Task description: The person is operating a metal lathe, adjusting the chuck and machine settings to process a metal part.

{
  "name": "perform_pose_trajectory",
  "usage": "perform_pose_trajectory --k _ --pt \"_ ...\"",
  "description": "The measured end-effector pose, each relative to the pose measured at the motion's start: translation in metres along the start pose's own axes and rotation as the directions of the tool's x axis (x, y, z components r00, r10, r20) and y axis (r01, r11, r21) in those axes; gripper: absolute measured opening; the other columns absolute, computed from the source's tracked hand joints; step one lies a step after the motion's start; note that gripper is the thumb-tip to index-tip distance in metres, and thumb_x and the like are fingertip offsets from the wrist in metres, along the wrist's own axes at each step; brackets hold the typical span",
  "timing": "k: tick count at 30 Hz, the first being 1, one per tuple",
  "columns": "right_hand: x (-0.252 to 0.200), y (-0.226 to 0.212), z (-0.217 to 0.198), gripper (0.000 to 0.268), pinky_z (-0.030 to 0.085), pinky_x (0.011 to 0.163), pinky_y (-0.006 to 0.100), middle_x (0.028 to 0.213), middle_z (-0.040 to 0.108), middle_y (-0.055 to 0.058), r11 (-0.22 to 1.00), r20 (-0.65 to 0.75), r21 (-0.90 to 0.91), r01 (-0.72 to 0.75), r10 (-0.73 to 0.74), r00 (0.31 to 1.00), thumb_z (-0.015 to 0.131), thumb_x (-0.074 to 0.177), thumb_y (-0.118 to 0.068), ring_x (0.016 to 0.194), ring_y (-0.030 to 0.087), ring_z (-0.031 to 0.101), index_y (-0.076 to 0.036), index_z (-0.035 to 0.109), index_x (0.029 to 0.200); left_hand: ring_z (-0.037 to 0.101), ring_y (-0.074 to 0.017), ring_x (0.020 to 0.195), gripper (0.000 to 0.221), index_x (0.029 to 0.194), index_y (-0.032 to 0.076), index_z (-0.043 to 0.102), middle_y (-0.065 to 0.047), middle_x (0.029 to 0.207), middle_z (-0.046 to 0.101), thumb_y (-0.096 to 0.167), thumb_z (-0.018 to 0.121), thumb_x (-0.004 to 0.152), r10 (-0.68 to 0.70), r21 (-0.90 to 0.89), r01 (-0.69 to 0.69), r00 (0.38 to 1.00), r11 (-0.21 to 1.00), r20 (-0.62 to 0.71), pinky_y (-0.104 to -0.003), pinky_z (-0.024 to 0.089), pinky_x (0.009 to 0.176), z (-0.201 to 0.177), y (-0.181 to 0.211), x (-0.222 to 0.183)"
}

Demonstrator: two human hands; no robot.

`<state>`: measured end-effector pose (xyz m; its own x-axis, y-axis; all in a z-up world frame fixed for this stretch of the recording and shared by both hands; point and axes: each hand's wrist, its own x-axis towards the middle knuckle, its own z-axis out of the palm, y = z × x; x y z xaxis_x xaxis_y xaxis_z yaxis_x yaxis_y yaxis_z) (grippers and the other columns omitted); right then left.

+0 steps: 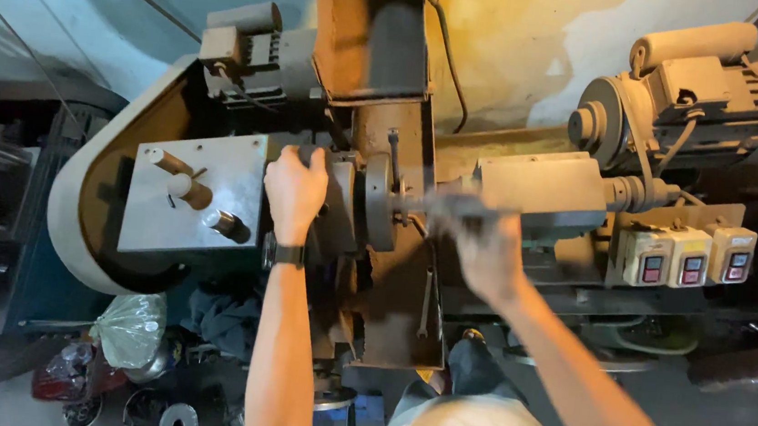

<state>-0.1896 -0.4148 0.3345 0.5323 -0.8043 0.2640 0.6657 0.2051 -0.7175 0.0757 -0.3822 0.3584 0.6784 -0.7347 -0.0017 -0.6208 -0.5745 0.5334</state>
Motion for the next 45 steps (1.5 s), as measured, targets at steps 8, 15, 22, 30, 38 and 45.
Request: perform_pose_trajectory --k 8,15,22,30,38,45 --pt "-0.084 0.037 0.027 0.012 0.063 0.052 0.031 0.062 0.076 0.013 0.718 -0.043 -0.696 0.008 -0.053 0.998 0.072 0.093 -0.007 0.051 0.022 0.076 0.001 0.076 0.086 0.062 -0.0468 0.118 0.052 0.153 -0.001 0.045 -0.03 0.139 0.058 0.018 0.06 0.107 0.156 -0.214 -0.395 0.72 0.893 -0.676 -0.051 0.056 0.093 0.093 -0.076 -0.107" --pt "-0.083 0.031 0.02 0.018 0.062 0.053 0.028 0.06 0.076 0.011 0.695 -0.065 -0.718 -0.031 -0.022 0.998 0.072 0.093 -0.007 0.051 0.021 0.076 0.0 0.073 0.077 0.043 -0.0612 0.131 0.07 0.148 -0.021 0.035 -0.052 0.141 0.037 -0.002 0.072 0.091 0.142 -0.07 -0.234 0.771 0.97 -0.62 -0.065 0.04 0.108 0.127 -0.122 -0.144" --pt "-0.099 0.041 0.009 0.015 0.061 0.05 0.03 0.057 0.073 0.016 0.762 -0.13 -0.635 -0.128 0.058 0.99 0.069 0.095 -0.004 0.046 0.022 0.074 0.005 0.073 0.084 0.055 -0.0577 0.121 0.038 0.128 -0.011 0.057 -0.034 0.135 0.054 0.01 0.068 0.098 0.369 -0.133 -0.444 0.85 0.886 -0.376 -0.061 0.049 0.101 -0.004 -0.005 -0.04" --pt "-0.107 0.043 -0.023 0.011 0.059 0.046 0.03 0.054 0.07 0.015 0.784 -0.212 -0.593 -0.185 0.069 0.975 0.073 0.092 -0.006 0.044 0.02 0.071 0.004 0.073 0.087 0.066 -0.0568 0.1 0.049 0.131 -0.005 0.062 -0.038 0.108 0.068 0.031 0.065 0.099 0.058 -0.106 -0.072 0.991 0.992 -0.123 -0.063 0.053 0.083 0.001 -0.005 -0.034" --pt "-0.063 0.012 -0.024 0.015 0.06 0.046 0.032 0.06 0.071 0.017 0.822 -0.253 -0.554 -0.131 -0.017 0.967 0.068 0.096 -0.011 0.051 0.022 0.073 0.003 0.073 0.094 0.068 -0.0438 0.107 0.054 0.144 -0.004 0.051 -0.028 0.131 0.064 0.018 0.071 0.099 0.19 -0.18 -0.421 0.695 0.889 -0.693 -0.044 0.059 0.086 0.078 -0.073 -0.107" --pt "0.071 -0.003 -0.033 0.027 0.051 0.06 0.037 0.062 0.057 0.016 0.597 -0.223 -0.802 -0.022 -0.264 0.938 0.066 0.107 -0.018 0.06 0.023 0.066 -0.002 0.059 0.087 0.056 -0.06 0.114 0.036 0.128 -0.015 0.055 -0.04 0.126 0.057 0.002 0.064 0.098 0.451 -0.047 -0.521 0.778 0.852 -0.438 -0.063 0.051 0.092 0.007 -0.006 -0.027"
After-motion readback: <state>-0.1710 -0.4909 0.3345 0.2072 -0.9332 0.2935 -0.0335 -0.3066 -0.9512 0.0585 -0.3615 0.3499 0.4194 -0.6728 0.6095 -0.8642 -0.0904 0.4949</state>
